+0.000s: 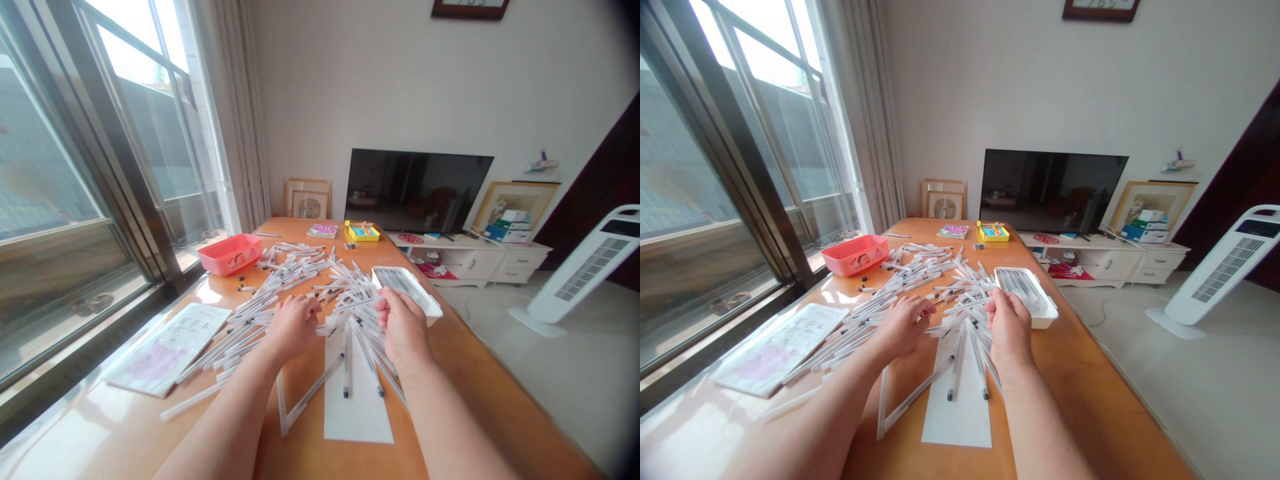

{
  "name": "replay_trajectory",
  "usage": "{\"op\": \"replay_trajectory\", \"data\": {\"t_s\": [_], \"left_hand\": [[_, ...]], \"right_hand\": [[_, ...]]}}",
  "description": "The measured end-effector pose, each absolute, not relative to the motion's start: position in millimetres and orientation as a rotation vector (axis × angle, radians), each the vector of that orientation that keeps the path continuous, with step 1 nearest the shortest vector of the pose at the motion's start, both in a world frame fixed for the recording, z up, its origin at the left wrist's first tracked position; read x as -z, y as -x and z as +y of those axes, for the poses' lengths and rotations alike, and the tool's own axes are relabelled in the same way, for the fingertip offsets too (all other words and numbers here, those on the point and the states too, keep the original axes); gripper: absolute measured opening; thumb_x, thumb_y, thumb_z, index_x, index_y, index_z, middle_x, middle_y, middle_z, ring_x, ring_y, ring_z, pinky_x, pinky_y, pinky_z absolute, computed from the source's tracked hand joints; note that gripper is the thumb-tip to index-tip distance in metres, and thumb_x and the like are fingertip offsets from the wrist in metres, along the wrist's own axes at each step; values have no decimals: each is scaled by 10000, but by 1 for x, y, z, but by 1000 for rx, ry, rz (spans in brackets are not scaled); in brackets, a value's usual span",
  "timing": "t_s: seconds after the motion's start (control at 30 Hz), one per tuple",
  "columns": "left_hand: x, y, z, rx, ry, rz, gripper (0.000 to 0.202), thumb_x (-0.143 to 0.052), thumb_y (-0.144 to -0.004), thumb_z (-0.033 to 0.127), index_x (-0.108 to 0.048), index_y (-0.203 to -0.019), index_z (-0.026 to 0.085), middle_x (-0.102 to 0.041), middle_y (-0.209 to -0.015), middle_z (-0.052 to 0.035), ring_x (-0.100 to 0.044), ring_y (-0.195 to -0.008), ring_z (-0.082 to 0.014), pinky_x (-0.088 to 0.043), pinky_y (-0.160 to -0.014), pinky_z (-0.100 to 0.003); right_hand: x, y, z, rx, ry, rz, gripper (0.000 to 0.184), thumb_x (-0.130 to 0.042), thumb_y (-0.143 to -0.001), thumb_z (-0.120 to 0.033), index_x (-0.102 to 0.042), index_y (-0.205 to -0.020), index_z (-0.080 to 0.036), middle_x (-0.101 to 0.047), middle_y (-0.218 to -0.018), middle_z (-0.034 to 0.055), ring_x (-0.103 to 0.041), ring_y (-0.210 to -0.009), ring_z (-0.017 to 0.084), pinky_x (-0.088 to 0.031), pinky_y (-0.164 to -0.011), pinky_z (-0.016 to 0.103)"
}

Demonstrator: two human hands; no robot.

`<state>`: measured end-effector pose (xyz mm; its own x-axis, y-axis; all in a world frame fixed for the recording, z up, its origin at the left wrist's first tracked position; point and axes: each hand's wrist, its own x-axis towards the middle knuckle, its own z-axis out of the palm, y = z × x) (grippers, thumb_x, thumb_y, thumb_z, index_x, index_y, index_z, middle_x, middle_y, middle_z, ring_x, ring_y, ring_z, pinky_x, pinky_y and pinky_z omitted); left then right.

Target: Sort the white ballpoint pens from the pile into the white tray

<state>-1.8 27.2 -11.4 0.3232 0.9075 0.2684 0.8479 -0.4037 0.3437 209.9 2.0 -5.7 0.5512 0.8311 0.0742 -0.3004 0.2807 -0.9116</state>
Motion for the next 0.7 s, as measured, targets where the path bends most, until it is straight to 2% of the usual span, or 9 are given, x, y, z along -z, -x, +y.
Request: {"op": "replay_trajectory", "data": {"t_s": [0.1,0.2,0.5,0.63,0.7], "left_hand": [[11,2,26,-573,-2474,1513,210,-565,-801,202,-708,-940,268,-697,-1000,-45,-588,-988,-250,-404,-846,-351],[14,-3,23,-489,-2546,1516,166,-606,-785,238,-722,-897,277,-689,-973,-53,-583,-1005,-275,-396,-872,-387],[15,-14,14,-364,-2630,1540,85,-585,-811,219,-667,-813,242,-699,-936,-82,-609,-980,-281,-409,-875,-402],[15,-12,16,-484,-2545,1523,113,-547,-831,193,-654,-843,227,-695,-903,-90,-619,-934,-267,-428,-816,-364],[16,-9,20,-678,-2397,1486,167,-523,-857,199,-668,-937,221,-693,-894,-79,-621,-876,-239,-435,-772,-339]], "right_hand": [[4,-210,1,-827,1012,-621,330,-774,-732,-478,-670,-788,-170,-582,-577,-20,-404,-453,75,-287,-405,213],[3,-210,1,-830,1015,-614,320,-776,-732,-467,-672,-786,-169,-581,-574,-20,-403,-457,75,-280,-409,214],[2,-209,1,-825,1012,-626,332,-779,-722,-482,-662,-777,-175,-589,-580,-18,-415,-462,81,-281,-414,224],[4,-210,1,-864,1009,-610,312,-796,-705,-445,-668,-786,-173,-603,-586,-11,-425,-476,81,-290,-416,211],[3,-209,0,-904,996,-599,285,-801,-699,-406,-665,-782,-170,-618,-598,-2,-433,-487,81,-294,-419,202]]}}
